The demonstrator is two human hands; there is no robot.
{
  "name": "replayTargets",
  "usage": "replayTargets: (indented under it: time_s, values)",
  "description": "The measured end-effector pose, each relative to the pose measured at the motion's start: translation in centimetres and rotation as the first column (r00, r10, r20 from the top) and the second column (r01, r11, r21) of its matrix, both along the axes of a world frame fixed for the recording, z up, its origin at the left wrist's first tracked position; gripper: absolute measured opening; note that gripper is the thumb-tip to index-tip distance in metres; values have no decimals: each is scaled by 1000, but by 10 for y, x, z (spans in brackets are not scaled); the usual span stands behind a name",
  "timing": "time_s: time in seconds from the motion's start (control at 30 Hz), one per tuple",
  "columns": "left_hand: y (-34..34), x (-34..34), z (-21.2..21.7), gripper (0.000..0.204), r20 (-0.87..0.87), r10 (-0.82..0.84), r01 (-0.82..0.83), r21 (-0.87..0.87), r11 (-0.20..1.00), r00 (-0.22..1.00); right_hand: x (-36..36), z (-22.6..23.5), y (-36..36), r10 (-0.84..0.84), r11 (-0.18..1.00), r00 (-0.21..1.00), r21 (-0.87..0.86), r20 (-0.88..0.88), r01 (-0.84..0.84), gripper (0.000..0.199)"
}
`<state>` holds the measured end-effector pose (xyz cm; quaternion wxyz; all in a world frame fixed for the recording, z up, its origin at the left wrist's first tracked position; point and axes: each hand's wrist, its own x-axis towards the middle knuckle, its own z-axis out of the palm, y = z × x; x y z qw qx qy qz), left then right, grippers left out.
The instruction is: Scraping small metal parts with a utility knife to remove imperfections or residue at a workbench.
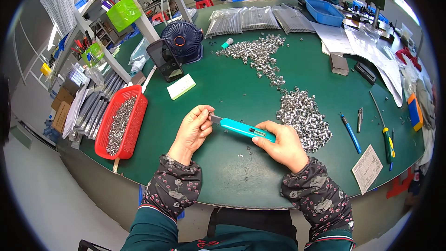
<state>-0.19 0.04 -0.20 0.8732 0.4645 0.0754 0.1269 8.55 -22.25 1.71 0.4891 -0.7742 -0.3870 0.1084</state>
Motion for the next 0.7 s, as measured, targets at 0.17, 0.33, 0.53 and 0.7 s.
replayTargets:
  time_s: [0.17, 0.33, 0.53, 0.7]
  values:
    - [2, -1, -3, 14, -33, 1, -1, -2, 1000, 999, -5, -1, 3, -116, 991, 928, 110, 353, 82, 27]
    - [2, -1, 0, 17, -48, 26, -30, -80, 996, 999, -1, 2, 1, -188, 973, 960, 172, 206, 153, 25]
    - [1, 0, 1, 18, -45, 32, -36, -91, 995, 998, 0, -2, 2, -158, 982, 944, 142, 290, 121, 27]
    - [1, 0, 0, 15, -33, 36, -38, -34, 999, 999, -2, 1, 1, -71, 997, 989, 16, 127, 70, 28]
